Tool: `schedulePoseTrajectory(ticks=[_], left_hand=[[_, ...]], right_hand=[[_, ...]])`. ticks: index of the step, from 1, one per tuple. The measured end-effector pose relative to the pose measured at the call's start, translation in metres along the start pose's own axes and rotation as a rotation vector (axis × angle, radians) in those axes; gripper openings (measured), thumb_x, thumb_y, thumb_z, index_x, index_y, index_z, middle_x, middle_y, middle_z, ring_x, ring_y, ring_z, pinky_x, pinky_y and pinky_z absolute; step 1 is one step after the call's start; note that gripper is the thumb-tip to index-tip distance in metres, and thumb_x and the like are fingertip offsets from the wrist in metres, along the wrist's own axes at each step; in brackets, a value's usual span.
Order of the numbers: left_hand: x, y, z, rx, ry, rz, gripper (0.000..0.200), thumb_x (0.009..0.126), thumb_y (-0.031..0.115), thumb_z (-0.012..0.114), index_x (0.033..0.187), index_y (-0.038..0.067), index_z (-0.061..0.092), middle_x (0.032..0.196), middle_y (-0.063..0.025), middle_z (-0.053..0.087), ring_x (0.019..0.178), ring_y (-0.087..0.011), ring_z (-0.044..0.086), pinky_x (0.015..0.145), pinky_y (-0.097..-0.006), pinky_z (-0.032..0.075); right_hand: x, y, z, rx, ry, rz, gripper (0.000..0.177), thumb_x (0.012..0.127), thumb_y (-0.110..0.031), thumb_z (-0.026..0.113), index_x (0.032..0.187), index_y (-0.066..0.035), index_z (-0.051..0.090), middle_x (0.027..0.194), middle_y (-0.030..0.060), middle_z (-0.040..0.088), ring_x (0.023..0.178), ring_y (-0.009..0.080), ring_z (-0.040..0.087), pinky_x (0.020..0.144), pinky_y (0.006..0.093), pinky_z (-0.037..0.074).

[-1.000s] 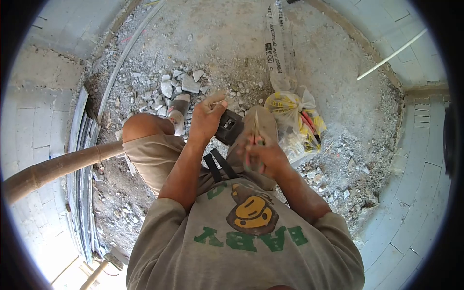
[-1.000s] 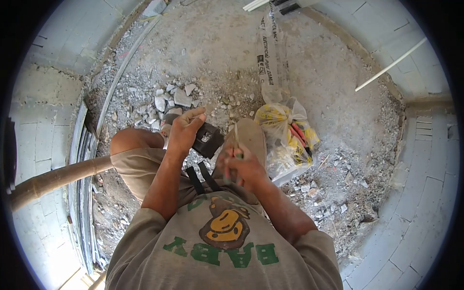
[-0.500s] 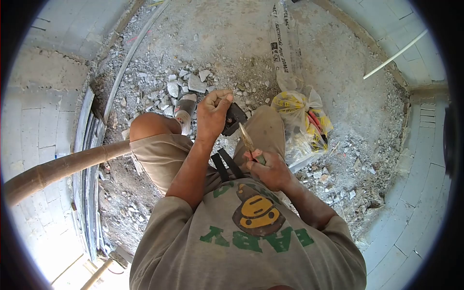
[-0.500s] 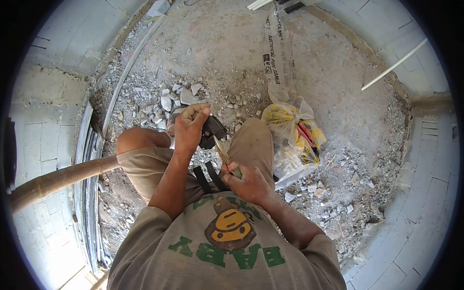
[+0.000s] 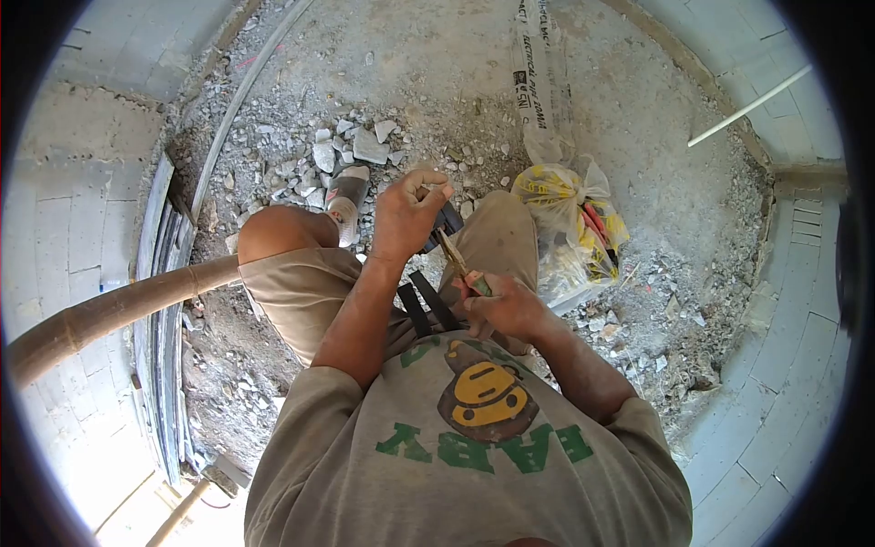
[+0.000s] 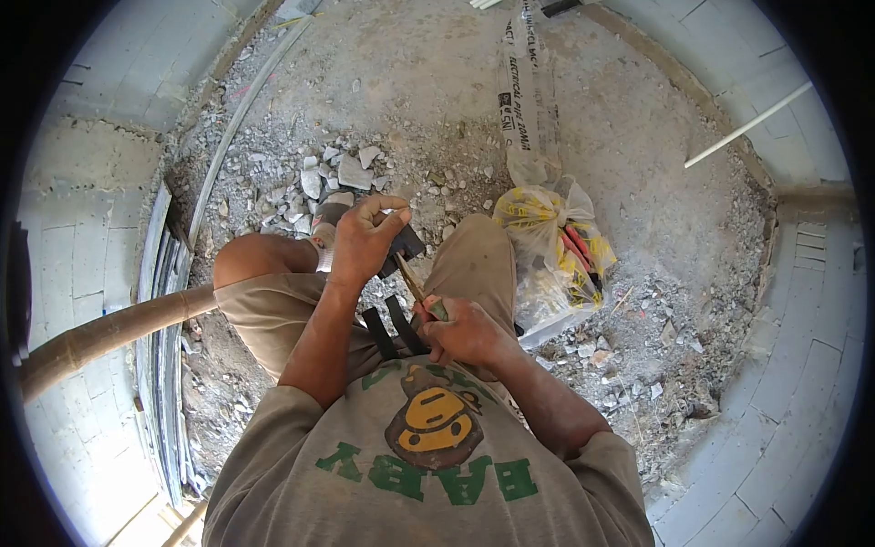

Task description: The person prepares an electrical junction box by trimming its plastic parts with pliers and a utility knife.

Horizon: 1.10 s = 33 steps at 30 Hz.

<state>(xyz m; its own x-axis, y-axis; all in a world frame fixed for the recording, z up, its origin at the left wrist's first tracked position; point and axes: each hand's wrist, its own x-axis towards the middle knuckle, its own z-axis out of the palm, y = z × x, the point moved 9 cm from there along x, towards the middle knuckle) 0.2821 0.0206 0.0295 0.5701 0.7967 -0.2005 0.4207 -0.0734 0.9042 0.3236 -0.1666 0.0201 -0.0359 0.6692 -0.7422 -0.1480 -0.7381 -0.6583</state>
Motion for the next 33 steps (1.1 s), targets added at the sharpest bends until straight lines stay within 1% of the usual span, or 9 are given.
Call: schedulePoseTrajectory(ticks=[3,5,9,11,16,20,27,29,33], left_hand=[[0.000,0.000,0.003,0.008,-0.026,-0.011,0.024,0.086,0.019,0.072,0.100,0.001,0.069,0.073,-0.0059,0.067,0.065,-0.0091,0.059,0.061,-0.0257,0.048],[-0.001,-0.001,0.004,-0.018,-0.033,-0.019,0.023,0.086,0.019,0.072,0.100,0.001,0.069,0.074,-0.0057,0.067,0.065,-0.0085,0.058,0.060,-0.0254,0.047],[0.002,-0.009,0.008,-0.223,-0.009,0.036,0.018,0.088,0.015,0.071,0.099,0.001,0.069,0.073,-0.0010,0.065,0.065,-0.0044,0.054,0.059,-0.0218,0.045],[0.003,-0.010,0.006,-0.326,0.008,0.069,0.017,0.088,0.014,0.070,0.099,0.001,0.068,0.072,0.0009,0.064,0.065,-0.0030,0.052,0.058,-0.0206,0.043],[0.001,-0.005,0.003,-0.461,0.026,0.106,0.014,0.089,0.012,0.071,0.098,0.001,0.068,0.072,0.0037,0.062,0.064,-0.0012,0.048,0.057,-0.0180,0.040],[0.000,0.002,0.000,-0.341,0.024,0.151,0.014,0.089,0.011,0.071,0.099,0.001,0.068,0.073,0.0037,0.062,0.065,-0.0013,0.049,0.057,-0.0179,0.040],[-0.002,0.006,0.003,-0.412,-0.039,0.128,0.014,0.090,0.008,0.069,0.100,-0.002,0.067,0.079,0.0038,0.064,0.069,0.0003,0.050,0.060,-0.0156,0.039],[-0.002,0.008,0.002,-0.395,-0.051,0.123,0.014,0.090,0.008,0.069,0.099,-0.002,0.067,0.079,0.0039,0.064,0.070,0.0002,0.050,0.060,-0.0157,0.039],[-0.003,0.012,0.002,-0.364,-0.067,0.138,0.013,0.090,0.008,0.070,0.098,-0.001,0.067,0.078,0.0041,0.064,0.070,0.0000,0.050,0.061,-0.0165,0.040]], right_hand=[[0.005,0.008,-0.001,0.079,-0.029,-0.024,0.022,0.091,-0.007,0.054,0.111,0.000,0.055,0.086,0.0091,0.063,0.067,0.0164,0.066,0.057,0.0284,0.053],[0.009,0.019,0.006,0.333,-0.139,0.017,0.028,0.088,-0.010,0.056,0.114,-0.002,0.052,0.086,0.0105,0.065,0.059,0.0127,0.061,0.051,0.0231,0.048],[0.010,0.017,0.011,0.563,-0.299,-0.039,0.030,0.088,-0.011,0.057,0.116,-0.001,0.051,0.089,0.0141,0.066,0.057,0.0121,0.059,0.051,0.0214,0.046],[0.009,0.010,0.017,0.667,-0.425,-0.100,0.035,0.089,-0.013,0.058,0.118,0.005,0.052,0.095,0.0175,0.067,0.064,0.0148,0.064,0.055,0.0232,0.049],[0.011,0.006,0.025,0.720,-0.466,-0.117,0.036,0.089,-0.015,0.059,0.119,0.005,0.051,0.099,0.0200,0.067,0.064,0.0146,0.064,0.058,0.0221,0.050],[0.015,0.012,0.023,0.692,-0.416,-0.146,0.028,0.091,-0.013,0.056,0.114,0.001,0.050,0.100,0.0192,0.067,0.061,0.0129,0.063,0.054,0.0211,0.052],[0.008,0.005,0.019,0.611,-0.415,-0.158,0.033,0.091,-0.017,0.058,0.117,0.001,0.051,0.097,0.0165,0.067,0.061,0.0107,0.061,0.052,0.0194,0.047],[0.010,0.008,0.018,0.613,-0.407,-0.150,0.039,0.090,-0.021,0.060,0.116,0.006,0.053,0.095,0.0163,0.068,0.062,0.0117,0.061,0.056,0.0212,0.047],[0.013,0.011,0.018,0.562,-0.404,-0.138,0.040,0.090,-0.022,0.059,0.118,0.007,0.053,0.093,0.0153,0.066,0.068,0.0122,0.061,0.064,0.0210,0.047]])
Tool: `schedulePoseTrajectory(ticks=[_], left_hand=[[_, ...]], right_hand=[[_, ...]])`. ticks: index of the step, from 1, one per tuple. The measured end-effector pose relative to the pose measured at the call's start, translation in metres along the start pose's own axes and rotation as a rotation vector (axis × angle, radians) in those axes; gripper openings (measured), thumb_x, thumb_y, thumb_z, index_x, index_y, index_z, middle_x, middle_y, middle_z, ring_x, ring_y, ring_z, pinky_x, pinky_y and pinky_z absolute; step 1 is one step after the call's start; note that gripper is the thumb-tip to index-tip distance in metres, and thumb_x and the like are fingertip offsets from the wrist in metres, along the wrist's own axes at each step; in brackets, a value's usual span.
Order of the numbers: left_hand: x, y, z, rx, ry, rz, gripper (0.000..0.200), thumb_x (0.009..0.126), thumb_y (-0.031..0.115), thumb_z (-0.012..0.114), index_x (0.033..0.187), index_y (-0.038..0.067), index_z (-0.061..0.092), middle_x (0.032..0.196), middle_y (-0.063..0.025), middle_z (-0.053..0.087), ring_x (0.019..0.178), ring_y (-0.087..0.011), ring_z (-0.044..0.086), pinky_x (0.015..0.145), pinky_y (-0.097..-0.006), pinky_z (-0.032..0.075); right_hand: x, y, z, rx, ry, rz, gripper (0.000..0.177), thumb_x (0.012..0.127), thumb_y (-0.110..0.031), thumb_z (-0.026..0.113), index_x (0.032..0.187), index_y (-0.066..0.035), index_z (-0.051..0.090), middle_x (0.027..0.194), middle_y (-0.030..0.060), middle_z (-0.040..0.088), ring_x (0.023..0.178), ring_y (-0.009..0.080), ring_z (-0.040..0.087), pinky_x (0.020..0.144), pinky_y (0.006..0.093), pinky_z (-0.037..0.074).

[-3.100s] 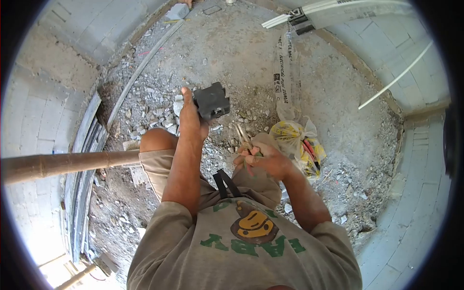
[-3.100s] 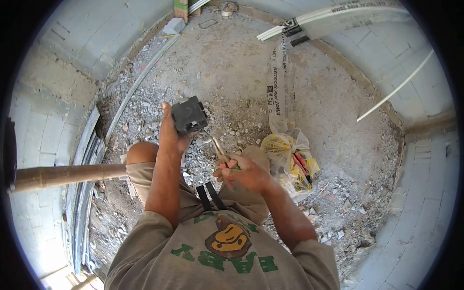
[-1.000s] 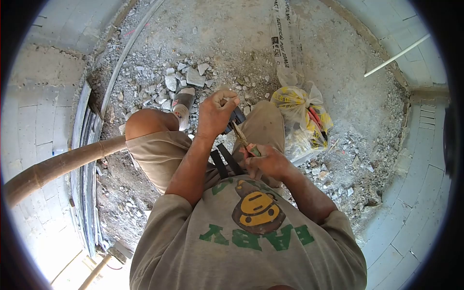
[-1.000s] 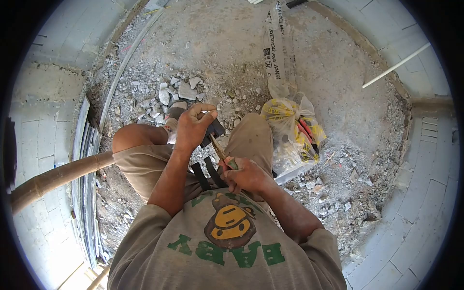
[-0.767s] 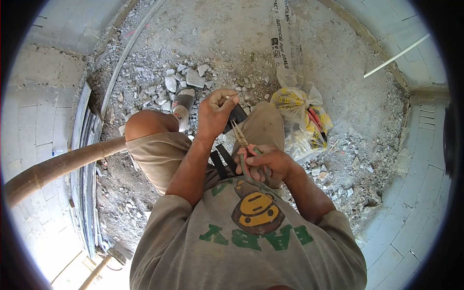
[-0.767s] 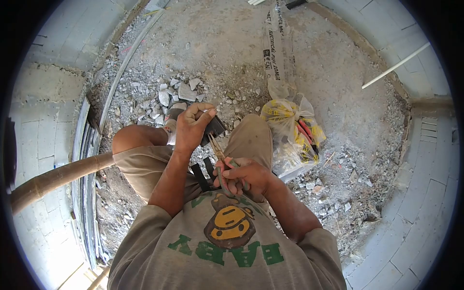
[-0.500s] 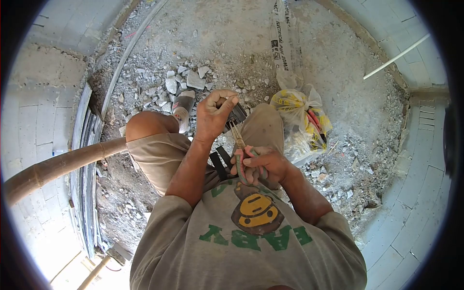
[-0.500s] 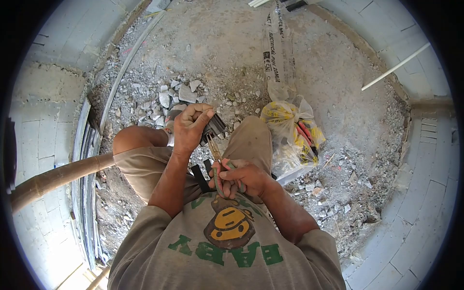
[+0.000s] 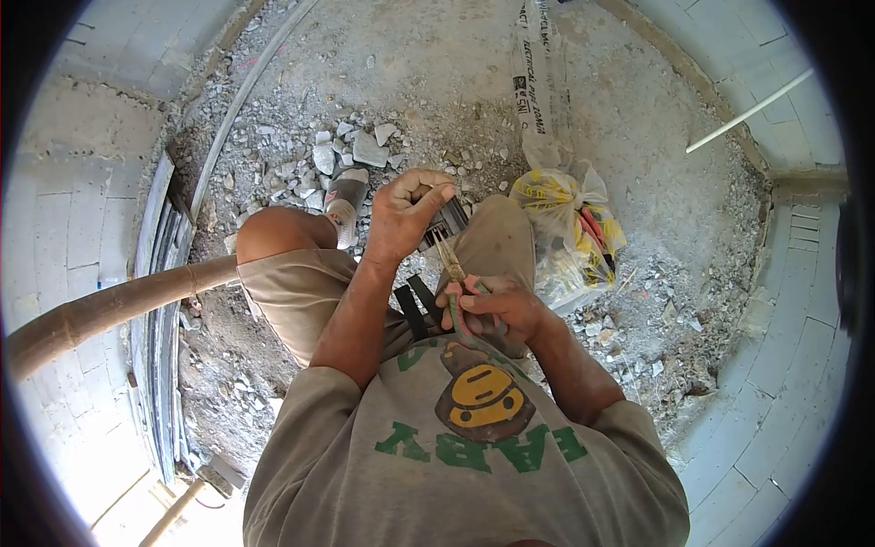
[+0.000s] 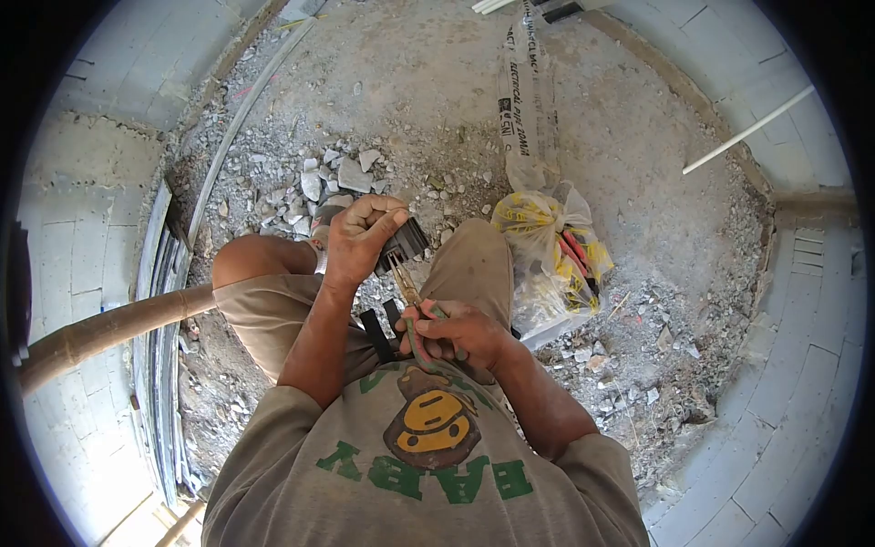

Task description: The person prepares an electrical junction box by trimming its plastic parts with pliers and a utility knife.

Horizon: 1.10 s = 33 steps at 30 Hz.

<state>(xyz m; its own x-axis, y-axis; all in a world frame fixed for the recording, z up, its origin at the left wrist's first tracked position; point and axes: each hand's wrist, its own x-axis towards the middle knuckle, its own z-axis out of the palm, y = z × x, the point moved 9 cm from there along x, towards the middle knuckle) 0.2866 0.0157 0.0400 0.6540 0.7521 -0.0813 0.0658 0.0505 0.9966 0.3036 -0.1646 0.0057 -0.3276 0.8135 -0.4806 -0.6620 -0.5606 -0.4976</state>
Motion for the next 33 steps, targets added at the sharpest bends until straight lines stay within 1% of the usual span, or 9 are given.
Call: schedulePoseTrajectory(ticks=[3,5,8,18,21,23,27,29,33], left_hand=[[0.000,0.002,0.001,0.015,-0.024,0.019,0.014,0.089,0.008,0.070,0.099,-0.001,0.067,0.077,0.0047,0.063,0.069,-0.0002,0.050,0.060,-0.0169,0.039],[0.001,0.005,0.001,0.030,-0.031,0.025,0.014,0.089,0.009,0.070,0.100,0.000,0.067,0.075,0.0052,0.062,0.068,-0.0004,0.049,0.060,-0.0171,0.039],[-0.003,0.009,0.007,-0.012,-0.090,-0.055,0.023,0.090,0.019,0.071,0.103,0.001,0.064,0.072,0.0075,0.053,0.065,-0.0013,0.042,0.058,-0.0187,0.034],[-0.002,0.001,0.005,-0.025,-0.130,-0.038,0.027,0.090,0.028,0.070,0.085,0.002,0.063,0.070,0.0009,0.055,0.069,-0.0044,0.048,0.059,-0.0263,0.041],[-0.002,0.004,-0.002,0.308,-0.075,0.017,0.033,0.088,0.031,0.070,0.074,0.002,0.063,0.062,-0.0049,0.055,0.059,-0.0113,0.050,0.056,-0.0302,0.042],[0.002,0.003,-0.005,0.612,-0.064,-0.005,0.038,0.088,0.037,0.065,0.071,0.004,0.066,0.063,-0.0138,0.060,0.057,-0.0271,0.058,0.057,-0.0394,0.046],[0.004,-0.003,-0.006,0.911,-0.073,-0.109,0.041,0.087,0.040,0.063,0.073,0.001,0.067,0.068,-0.0210,0.062,0.069,-0.0305,0.065,0.065,-0.0434,0.048],[0.004,-0.019,-0.013,1.058,-0.108,-0.268,0.049,0.083,0.050,0.061,0.076,0.003,0.070,0.079,-0.0251,0.066,0.081,-0.0423,0.064,0.072,-0.0498,0.049],[0.004,-0.039,-0.017,1.173,-0.133,-0.308,0.051,0.083,0.053,0.059,0.075,0.004,0.070,0.080,-0.0252,0.066,0.082,-0.0431,0.064,0.075,-0.0489,0.050]], right_hand=[[-0.003,-0.003,0.009,-0.039,-0.023,-0.022,0.042,0.088,-0.021,0.060,0.119,0.005,0.052,0.097,0.0151,0.063,0.077,0.0144,0.061,0.074,0.0240,0.047],[-0.007,-0.006,0.015,0.173,-0.035,-0.076,0.041,0.087,-0.015,0.061,0.121,0.002,0.047,0.102,0.0134,0.060,0.083,0.0195,0.061,0.081,0.0283,0.047],[-0.003,0.006,0.010,0.270,-0.063,-0.100,0.043,0.083,-0.013,0.061,0.120,0.002,0.046,0.104,0.0121,0.057,0.085,0.0226,0.061,0.079,0.0324,0.049],[-0.002,-0.011,0.017,0.192,-0.176,-0.171,0.031,0.081,-0.017,0.059,0.106,0.000,0.049,0.090,0.0098,0.054,0.076,0.0188,0.058,0.066,0.0329,0.048],[-0.001,-0.012,0.013,0.078,-0.120,-0.171,0.031,0.080,-0.017,0.060,0.104,0.000,0.050,0.086,0.0084,0.054,0.074,0.0183,0.057,0.066,0.0317,0.047],[0.000,-0.014,0.001,-0.075,0.055,-0.105,0.030,0.077,-0.015,0.060,0.103,-0.002,0.052,0.081,0.0083,0.056,0.070,0.0180,0.058,0.059,0.0311,0.046],[0.006,-0.012,-0.013,-0.450,0.223,0.037,0.033,0.079,-0.017,0.058,0.106,0.001,0.052,0.082,0.0125,0.060,0.073,0.0265,0.062,0.065,0.0354,0.049],[-0.002,-0.038,-0.015,-1.111,0.521,0.114,0.038,0.080,-0.019,0.057,0.110,0.004,0.051,0.095,0.0218,0.064,0.087,0.0395,0.065,0.078,0.0425,0.051],[-0.001,-0.030,-0.020,-1.435,0.602,0.199,0.043,0.080,-0.020,0.059,0.113,0.005,0.050,0.111,0.0277,0.062,0.101,0.0465,0.060,0.091,0.0466,0.047]])
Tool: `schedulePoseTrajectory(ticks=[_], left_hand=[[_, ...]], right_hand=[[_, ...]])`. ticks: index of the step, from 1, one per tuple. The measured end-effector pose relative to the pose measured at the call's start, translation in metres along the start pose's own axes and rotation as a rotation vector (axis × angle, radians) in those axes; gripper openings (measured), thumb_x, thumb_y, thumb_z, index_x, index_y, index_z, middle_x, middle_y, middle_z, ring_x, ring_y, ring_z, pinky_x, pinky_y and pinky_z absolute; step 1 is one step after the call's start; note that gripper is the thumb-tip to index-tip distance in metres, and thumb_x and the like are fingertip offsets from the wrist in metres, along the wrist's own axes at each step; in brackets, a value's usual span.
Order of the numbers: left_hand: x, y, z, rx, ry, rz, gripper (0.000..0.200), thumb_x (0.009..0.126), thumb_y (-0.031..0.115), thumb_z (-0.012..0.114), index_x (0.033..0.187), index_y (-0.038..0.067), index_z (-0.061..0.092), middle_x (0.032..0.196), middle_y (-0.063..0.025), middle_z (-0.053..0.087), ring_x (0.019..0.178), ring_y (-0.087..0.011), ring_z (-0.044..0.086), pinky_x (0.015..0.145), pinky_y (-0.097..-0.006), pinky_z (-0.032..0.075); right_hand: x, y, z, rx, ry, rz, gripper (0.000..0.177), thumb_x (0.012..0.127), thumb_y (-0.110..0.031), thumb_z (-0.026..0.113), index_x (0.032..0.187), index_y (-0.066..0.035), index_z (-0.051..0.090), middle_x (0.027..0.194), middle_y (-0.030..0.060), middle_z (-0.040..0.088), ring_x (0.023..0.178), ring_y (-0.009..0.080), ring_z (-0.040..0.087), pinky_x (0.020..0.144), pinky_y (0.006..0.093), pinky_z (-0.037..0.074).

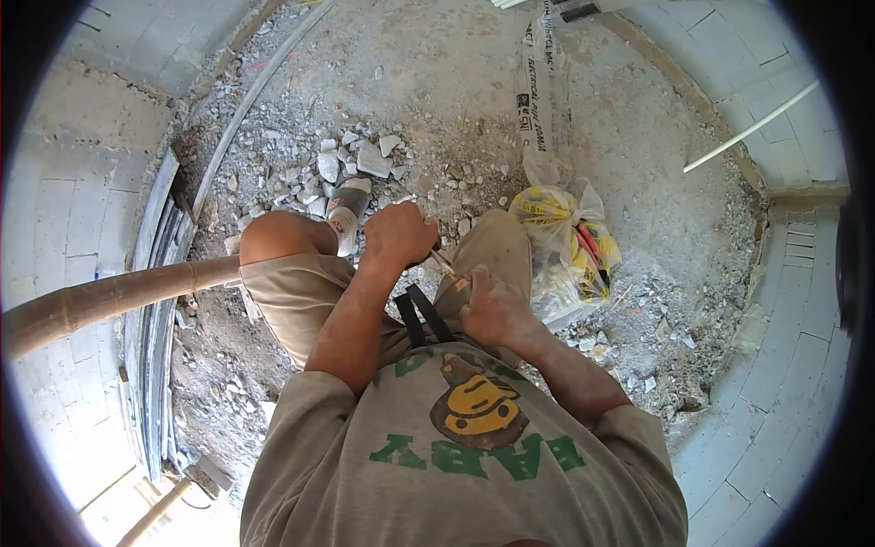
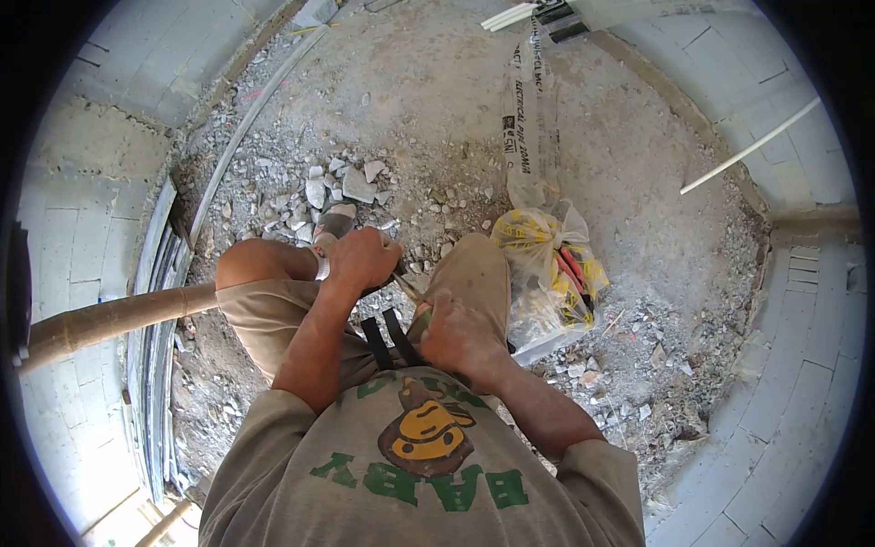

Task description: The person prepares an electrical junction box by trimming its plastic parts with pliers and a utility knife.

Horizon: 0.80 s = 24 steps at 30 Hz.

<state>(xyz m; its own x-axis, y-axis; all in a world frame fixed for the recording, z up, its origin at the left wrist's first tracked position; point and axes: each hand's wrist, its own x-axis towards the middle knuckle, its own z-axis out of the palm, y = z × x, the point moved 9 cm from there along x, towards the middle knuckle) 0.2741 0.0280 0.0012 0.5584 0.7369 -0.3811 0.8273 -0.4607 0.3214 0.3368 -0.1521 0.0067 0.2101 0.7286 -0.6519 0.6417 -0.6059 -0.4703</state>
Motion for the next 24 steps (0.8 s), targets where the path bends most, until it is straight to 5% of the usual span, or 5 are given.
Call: schedulePoseTrajectory(ticks=[6,8,12,18,24], left_hand=[[0.000,-0.015,-0.037,-0.505,0.046,-0.020,0.056,0.090,0.053,0.057,0.098,-0.001,0.070,0.094,-0.0200,0.071,0.091,-0.0335,0.068,0.084,-0.0402,0.051],[-0.001,-0.016,-0.044,-1.118,0.173,0.173,0.063,0.092,0.056,0.055,0.116,-0.002,0.062,0.112,-0.0177,0.066,0.108,-0.0286,0.062,0.093,-0.0377,0.047],[-0.011,0.015,-0.038,-1.924,-0.183,0.347,0.073,0.091,0.054,0.060,0.138,0.002,0.044,0.125,-0.0166,0.059,0.125,-0.0271,0.051,0.106,-0.0434,0.041],[-0.019,0.020,-0.035,-1.710,-0.149,0.329,0.075,0.082,0.052,0.070,0.133,0.002,0.046,0.120,-0.0146,0.060,0.109,-0.0235,0.062,0.091,-0.0441,0.053],[-0.003,0.000,-0.041,-0.838,0.143,-0.077,0.053,0.075,0.049,0.077,0.088,-0.001,0.067,0.077,-0.0073,0.066,0.074,-0.0138,0.062,0.068,-0.0294,0.049]], right_hand=[[0.000,0.022,-0.020,0.249,0.011,-0.063,0.029,0.082,-0.018,0.054,0.103,0.003,0.051,0.104,0.0249,0.063,0.096,0.0386,0.065,0.081,0.0458,0.050],[-0.009,0.006,-0.004,1.122,-0.446,-0.249,0.026,0.078,-0.015,0.059,0.097,0.000,0.050,0.090,0.0173,0.058,0.082,0.0279,0.063,0.073,0.0363,0.050],[-0.020,-0.024,-0.030,1.332,-0.438,-0.437,0.026,0.076,-0.014,0.061,0.095,0.000,0.050,0.086,0.0112,0.054,0.074,0.0192,0.058,0.063,0.0310,0.046],[-0.002,-0.030,-0.021,1.593,-0.543,-0.473,0.017,0.076,-0.009,0.057,0.089,-0.002,0.047,0.083,0.0109,0.052,0.073,0.0196,0.057,0.061,0.0332,0.048],[0.008,0.000,-0.036,-0.175,0.582,-0.197,0.024,0.082,-0.014,0.057,0.102,-0.001,0.051,0.089,0.0175,0.060,0.078,0.0309,0.063,0.066,0.0416,0.051]])
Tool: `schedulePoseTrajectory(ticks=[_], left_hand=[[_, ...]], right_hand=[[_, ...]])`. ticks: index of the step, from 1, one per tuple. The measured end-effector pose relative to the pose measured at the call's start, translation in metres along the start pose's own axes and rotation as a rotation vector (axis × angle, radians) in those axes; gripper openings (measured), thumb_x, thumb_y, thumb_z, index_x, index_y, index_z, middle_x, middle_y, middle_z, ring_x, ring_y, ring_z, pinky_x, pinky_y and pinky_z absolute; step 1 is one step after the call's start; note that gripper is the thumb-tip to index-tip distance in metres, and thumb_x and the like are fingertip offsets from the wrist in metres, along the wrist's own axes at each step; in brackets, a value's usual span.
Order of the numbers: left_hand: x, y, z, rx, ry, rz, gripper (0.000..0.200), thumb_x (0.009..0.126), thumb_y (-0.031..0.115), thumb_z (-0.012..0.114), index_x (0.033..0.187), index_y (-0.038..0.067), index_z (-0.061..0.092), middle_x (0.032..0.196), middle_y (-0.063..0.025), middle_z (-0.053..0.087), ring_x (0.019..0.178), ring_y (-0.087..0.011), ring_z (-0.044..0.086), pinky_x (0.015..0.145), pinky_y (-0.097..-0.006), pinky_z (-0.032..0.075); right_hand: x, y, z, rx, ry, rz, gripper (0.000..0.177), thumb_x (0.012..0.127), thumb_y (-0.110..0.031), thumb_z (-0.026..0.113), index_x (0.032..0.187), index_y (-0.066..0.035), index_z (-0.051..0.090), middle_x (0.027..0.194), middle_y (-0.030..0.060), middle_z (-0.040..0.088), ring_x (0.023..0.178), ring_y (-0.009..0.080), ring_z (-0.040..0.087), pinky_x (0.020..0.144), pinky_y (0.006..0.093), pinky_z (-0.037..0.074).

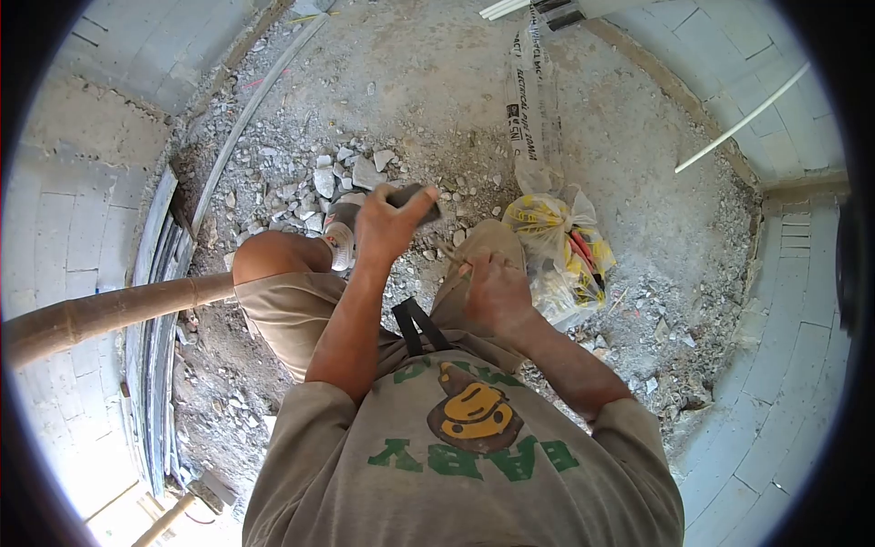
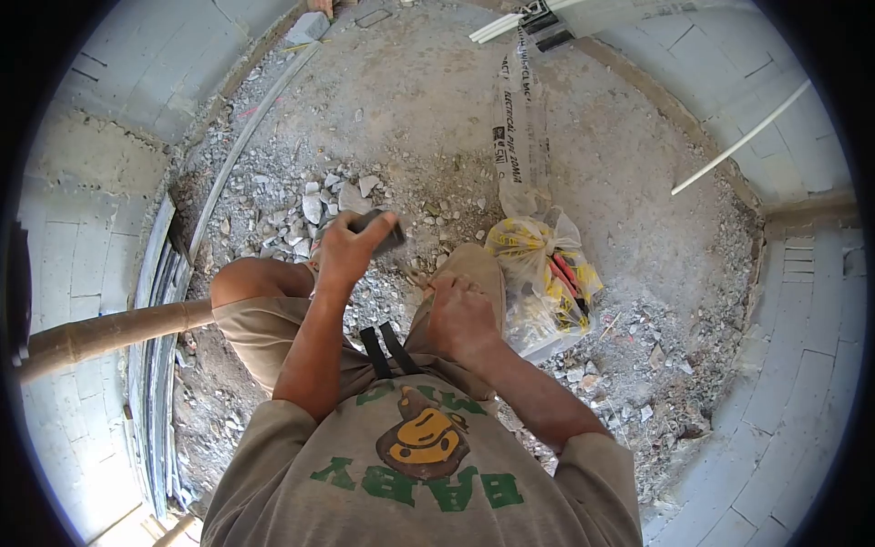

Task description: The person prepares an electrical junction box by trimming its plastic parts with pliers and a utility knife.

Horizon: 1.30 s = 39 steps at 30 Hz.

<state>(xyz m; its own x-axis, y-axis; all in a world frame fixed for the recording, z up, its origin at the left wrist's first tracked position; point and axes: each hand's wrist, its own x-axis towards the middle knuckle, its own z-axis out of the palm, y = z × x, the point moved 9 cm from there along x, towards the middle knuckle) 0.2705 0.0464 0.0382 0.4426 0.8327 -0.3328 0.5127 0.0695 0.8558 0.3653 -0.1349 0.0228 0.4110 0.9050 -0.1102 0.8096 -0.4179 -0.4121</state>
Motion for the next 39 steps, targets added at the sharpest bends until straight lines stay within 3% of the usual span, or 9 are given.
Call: schedulePoseTrajectory(ticks=[2,4,6,8,11,12,14,20,39], left_hand=[[0.012,-0.004,-0.029,0.210,0.228,-0.032,0.056,0.074,0.052,0.076,0.089,-0.001,0.067,0.079,-0.0088,0.067,0.074,-0.0147,0.062,0.068,-0.0308,0.049],[0.023,-0.020,-0.034,-0.105,0.182,-0.074,0.053,0.080,0.050,0.070,0.094,-0.001,0.067,0.085,-0.0113,0.069,0.075,-0.0195,0.066,0.069,-0.0334,0.052],[0.029,-0.024,-0.030,-0.817,0.074,-0.037,0.050,0.086,0.044,0.064,0.106,-0.002,0.063,0.094,-0.0143,0.068,0.081,-0.0211,0.067,0.071,-0.0342,0.056],[0.021,-0.011,-0.023,-0.900,-0.051,-0.027,0.051,0.090,0.042,0.057,0.113,-0.003,0.060,0.102,-0.0163,0.068,0.090,-0.0285,0.069,0.073,-0.0397,0.059],[0.009,0.020,-0.003,-1.226,-0.355,0.132,0.065,0.086,0.049,0.057,0.120,-0.006,0.058,0.110,-0.0216,0.066,0.106,-0.0437,0.063,0.081,-0.0490,0.058],[0.008,0.019,-0.001,-1.218,-0.359,0.137,0.065,0.086,0.049,0.057,0.120,-0.006,0.058,0.110,-0.0216,0.066,0.106,-0.0437,0.063,0.081,-0.0490,0.058],[0.005,0.023,0.003,-1.297,-0.454,0.173,0.067,0.083,0.051,0.059,0.120,-0.005,0.059,0.117,-0.0230,0.063,0.106,-0.0453,0.062,0.082,-0.0499,0.057],[0.003,0.027,0.002,-1.484,-0.512,0.186,0.064,0.078,0.049,0.064,0.121,0.001,0.060,0.120,-0.0212,0.062,0.106,-0.0489,0.061,0.090,-0.0562,0.052],[0.002,0.024,0.005,-1.451,-0.570,0.191,0.055,0.075,0.049,0.066,0.112,0.008,0.064,0.119,-0.0175,0.064,0.108,-0.0487,0.060,0.085,-0.0560,0.053]], right_hand=[[-0.011,-0.009,0.004,-0.195,0.001,-0.149,0.034,0.083,-0.016,0.058,0.112,-0.002,0.050,0.099,0.0236,0.062,0.084,0.0349,0.065,0.068,0.0438,0.051],[-0.015,0.019,0.022,0.002,-0.181,-0.005,0.035,0.082,-0.018,0.059,0.113,-0.002,0.051,0.100,0.0215,0.063,0.080,0.0308,0.065,0.068,0.0408,0.051],[-0.015,0.034,0.033,0.203,-0.357,0.135,0.037,0.082,-0.019,0.060,0.115,-0.002,0.052,0.102,0.0195,0.065,0.077,0.0268,0.066,0.068,0.0379,0.051],[-0.024,0.011,0.039,1.092,-0.651,0.297,0.042,0.083,-0.022,0.060,0.117,0.001,0.054,0.095,0.0145,0.066,0.069,0.0153,0.061,0.063,0.0294,0.048],[-0.011,-0.021,-0.007,0.987,-0.383,0.293,0.019,0.082,-0.015,0.063,0.091,0.002,0.062,0.089,0.0114,0.066,0.073,0.0118,0.060,0.065,0.0264,0.045],[-0.010,-0.024,-0.013,0.994,-0.376,0.289,0.019,0.082,-0.015,0.063,0.091,0.002,0.062,0.089,0.0114,0.066,0.073,0.0118,0.060,0.065,0.0264,0.045],[-0.007,-0.042,-0.018,1.110,-0.469,0.198,0.040,0.084,-0.012,0.057,0.121,0.002,0.057,0.078,0.0065,0.064,0.066,0.0058,0.053,0.056,0.0231,0.041],[-0.018,-0.073,-0.029,1.548,-0.618,0.274,0.045,0.085,-0.006,0.052,0.128,0.005,0.048,0.097,0.0113,0.063,0.073,0.0131,0.061,0.065,0.0265,0.050],[-0.007,-0.087,-0.017,1.811,-0.933,0.212,0.045,0.080,-0.005,0.054,0.122,0.008,0.046,0.104,0.0218,0.063,0.067,0.0201,0.067,0.053,0.0273,0.057]])
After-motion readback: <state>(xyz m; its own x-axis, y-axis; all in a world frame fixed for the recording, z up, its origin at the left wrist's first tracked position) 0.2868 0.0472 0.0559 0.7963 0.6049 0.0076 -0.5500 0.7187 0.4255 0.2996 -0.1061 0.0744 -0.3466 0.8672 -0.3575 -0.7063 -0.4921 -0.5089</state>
